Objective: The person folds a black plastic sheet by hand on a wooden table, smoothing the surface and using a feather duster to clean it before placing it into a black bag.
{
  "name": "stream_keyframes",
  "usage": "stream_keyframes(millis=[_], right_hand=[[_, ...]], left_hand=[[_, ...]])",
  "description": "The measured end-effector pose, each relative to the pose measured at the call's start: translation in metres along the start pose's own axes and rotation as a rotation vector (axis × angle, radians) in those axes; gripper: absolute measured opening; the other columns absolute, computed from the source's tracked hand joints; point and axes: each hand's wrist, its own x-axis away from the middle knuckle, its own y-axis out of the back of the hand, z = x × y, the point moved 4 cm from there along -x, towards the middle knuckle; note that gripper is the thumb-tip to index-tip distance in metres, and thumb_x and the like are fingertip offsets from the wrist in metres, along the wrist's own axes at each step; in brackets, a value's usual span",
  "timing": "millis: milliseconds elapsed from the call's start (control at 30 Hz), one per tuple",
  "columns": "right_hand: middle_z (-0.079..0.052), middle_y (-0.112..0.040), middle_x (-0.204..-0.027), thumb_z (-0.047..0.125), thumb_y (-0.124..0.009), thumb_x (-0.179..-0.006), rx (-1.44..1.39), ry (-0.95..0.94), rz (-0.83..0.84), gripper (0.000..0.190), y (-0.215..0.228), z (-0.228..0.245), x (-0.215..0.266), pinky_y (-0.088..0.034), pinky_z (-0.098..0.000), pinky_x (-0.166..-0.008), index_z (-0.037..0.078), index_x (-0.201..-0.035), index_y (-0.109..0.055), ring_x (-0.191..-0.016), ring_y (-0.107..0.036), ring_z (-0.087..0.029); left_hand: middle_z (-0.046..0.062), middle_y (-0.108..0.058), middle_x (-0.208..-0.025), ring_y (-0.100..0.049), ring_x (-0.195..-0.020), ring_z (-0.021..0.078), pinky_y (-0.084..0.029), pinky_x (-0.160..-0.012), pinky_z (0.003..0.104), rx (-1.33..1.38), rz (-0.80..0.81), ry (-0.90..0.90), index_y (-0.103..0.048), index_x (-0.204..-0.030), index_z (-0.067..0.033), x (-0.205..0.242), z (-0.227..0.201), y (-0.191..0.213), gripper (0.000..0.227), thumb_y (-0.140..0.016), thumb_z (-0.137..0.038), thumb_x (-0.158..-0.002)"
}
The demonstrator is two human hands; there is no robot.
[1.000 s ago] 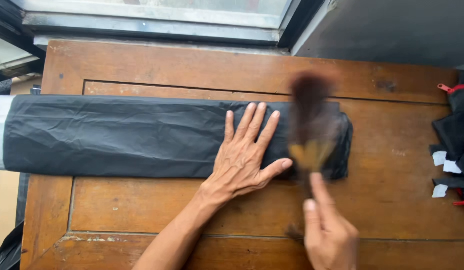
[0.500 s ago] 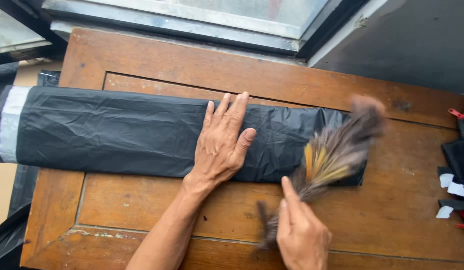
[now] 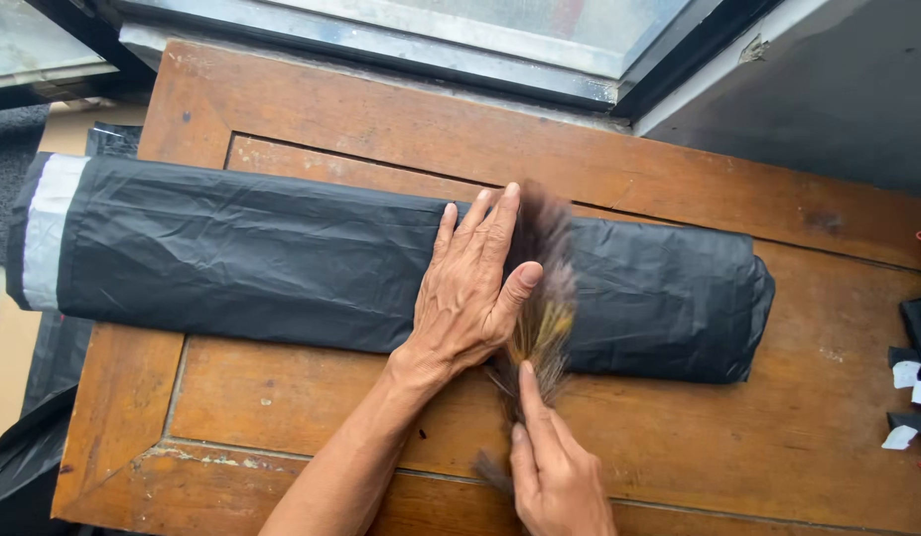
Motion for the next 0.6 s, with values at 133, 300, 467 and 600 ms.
stream_keyframes(millis=[133,300,467,600], right_hand=[[0.010,-0.067,-0.126,0.020,-0.052,-0.085,-0.148,-0.253,-0.027,0.056,0.043,-0.040,-0.018,-0.046,-0.0231,-0.059,0.029,-0.140,-0.047,-0.053,-0.053,-0.009],[-0.031,-0.065,-0.095,0.031,-0.047,-0.091,0.326,-0.457,-0.267,0.059,0.082,-0.068,-0.024,-0.045,-0.0586,-0.068,0.026,-0.150,-0.043,-0.074,-0.060,-0.054],[-0.004,-0.066,-0.121,0.023,-0.053,-0.089,0.121,0.012,-0.191,0.054,0.027,-0.006,-0.013,-0.050,-0.0372,-0.062,0.020,-0.141,-0.044,-0.067,-0.068,-0.027],[-0.013,-0.068,-0.069,0.033,-0.049,-0.089,0.092,-0.333,-0.040,0.051,0.033,-0.042,-0.017,-0.041,-0.0430,-0.058,0.042,-0.139,-0.046,-0.045,-0.049,-0.030]], left_hand=[[0.015,-0.037,-0.152,-0.037,-0.142,0.0353,-0.019,-0.120,0.053,0.020,-0.007,0.000,-0.022,-0.147,-0.0002,0.001,0.003,-0.001,0.064,-0.023,-0.046,-0.102],[0.015,-0.048,-0.144,-0.037,-0.140,0.0387,-0.020,-0.117,0.056,0.013,-0.020,-0.031,-0.022,-0.147,-0.0018,-0.002,-0.007,-0.003,0.063,-0.021,-0.047,-0.103],[0.019,-0.049,-0.135,-0.043,-0.127,0.0388,-0.023,-0.116,0.055,-0.007,-0.028,-0.024,-0.021,-0.147,0.0002,-0.001,-0.007,-0.003,0.065,-0.022,-0.047,-0.102],[0.014,-0.037,-0.152,-0.038,-0.142,0.0359,-0.019,-0.120,0.054,0.011,-0.012,-0.044,-0.021,-0.148,-0.0009,0.002,-0.004,-0.005,0.064,-0.025,-0.046,-0.103]])
